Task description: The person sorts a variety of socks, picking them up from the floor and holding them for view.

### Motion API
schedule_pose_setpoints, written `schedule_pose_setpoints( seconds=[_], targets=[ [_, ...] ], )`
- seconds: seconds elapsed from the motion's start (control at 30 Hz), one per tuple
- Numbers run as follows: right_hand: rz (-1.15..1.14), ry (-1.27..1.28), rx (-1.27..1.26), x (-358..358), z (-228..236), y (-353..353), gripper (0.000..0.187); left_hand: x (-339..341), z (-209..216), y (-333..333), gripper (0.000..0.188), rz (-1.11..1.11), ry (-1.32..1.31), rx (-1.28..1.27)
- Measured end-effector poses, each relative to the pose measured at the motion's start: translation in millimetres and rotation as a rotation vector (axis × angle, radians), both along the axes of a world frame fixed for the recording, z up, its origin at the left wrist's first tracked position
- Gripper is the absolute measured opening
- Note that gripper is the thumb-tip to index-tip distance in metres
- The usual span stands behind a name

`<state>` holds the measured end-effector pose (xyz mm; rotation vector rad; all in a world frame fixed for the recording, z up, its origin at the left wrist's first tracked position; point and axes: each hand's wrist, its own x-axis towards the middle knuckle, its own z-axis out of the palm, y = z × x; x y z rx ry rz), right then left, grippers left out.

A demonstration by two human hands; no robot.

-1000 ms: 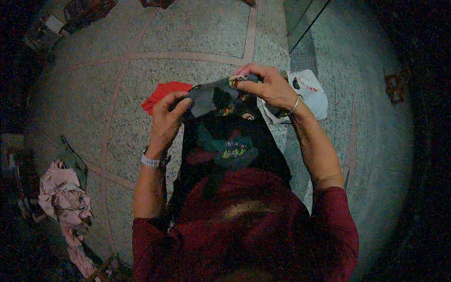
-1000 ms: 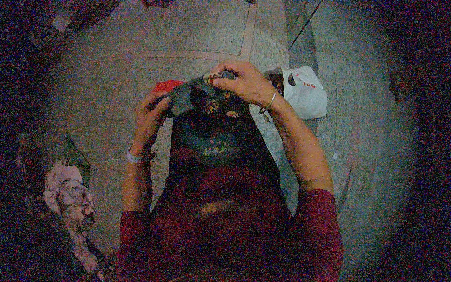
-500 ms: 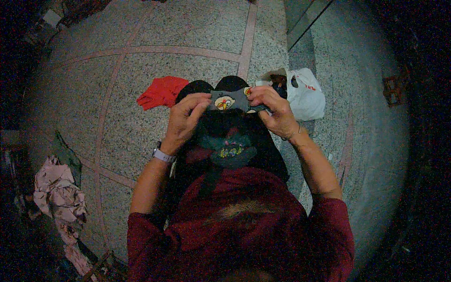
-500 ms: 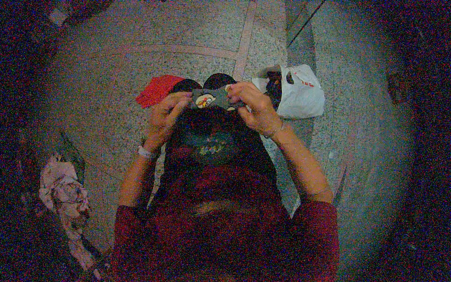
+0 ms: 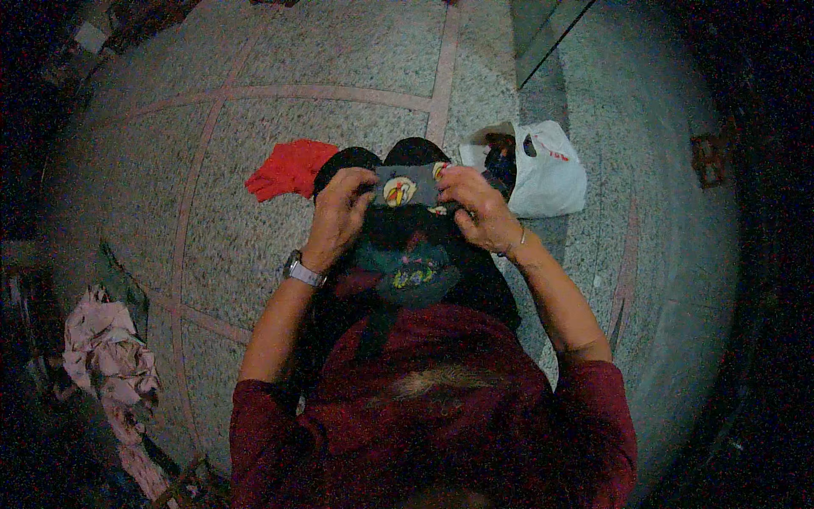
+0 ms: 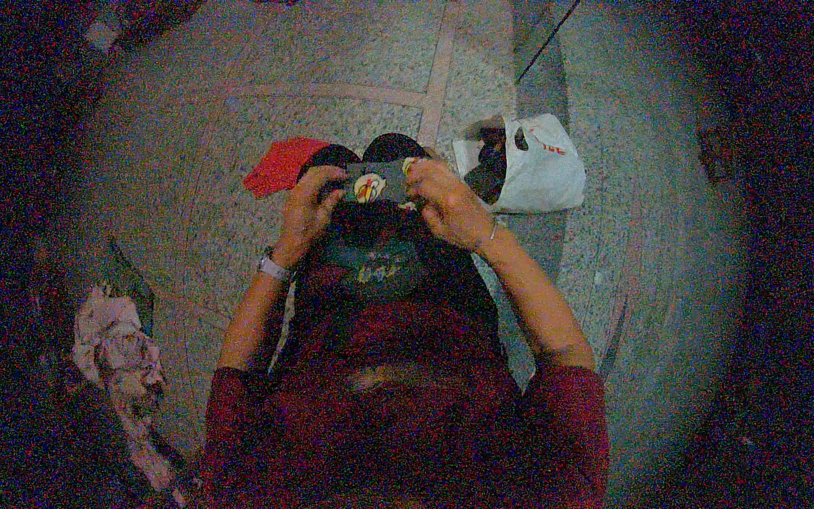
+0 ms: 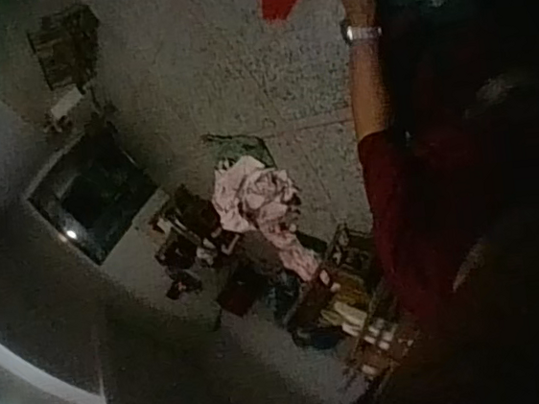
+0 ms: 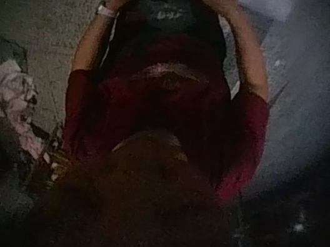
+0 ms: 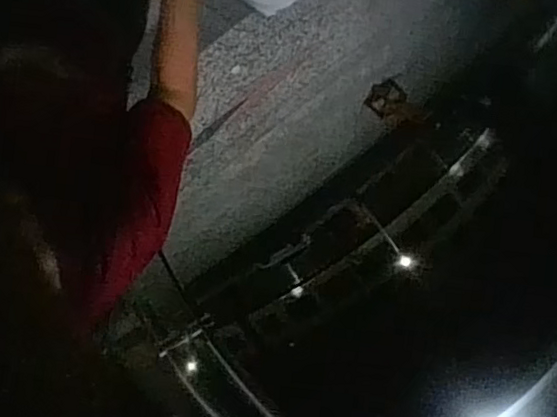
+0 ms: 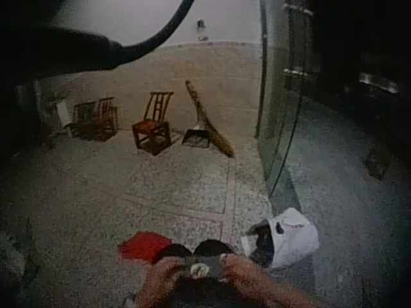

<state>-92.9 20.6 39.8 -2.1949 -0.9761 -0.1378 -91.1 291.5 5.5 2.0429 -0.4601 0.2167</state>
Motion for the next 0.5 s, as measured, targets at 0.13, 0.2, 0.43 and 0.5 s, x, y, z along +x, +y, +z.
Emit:
schedule_pose_setpoints(
  seconds=[0.13, 0.2, 0.43, 0.5],
  targets=[
    [-0.072, 0.255, 0.088, -5.1, 0.0, -4.0, 0.024, 2.8, 7.9, -6.5, 0.032, 0.069, -0.154, 0.059],
    [-0.171, 0.543, 0.264, -1.4, 7.0, -8.3, 0.022, 5.0, 5.1, -5.7, 0.033, 0.076, -0.048, 0.041],
    [-0.489, 0.585, 0.194, 22.4, -6.7, -4.4, 0.036, 25.0, -4.6, 1.2, 0.035, 0.080, -0.013, 0.139],
    [-0.464, 0.676, 0.128, 26.0, -9.6, -3.6, 0.038, 23.0, -5.8, -0.2, 0.035, 0.067, -0.013, 0.146]
  ],
)
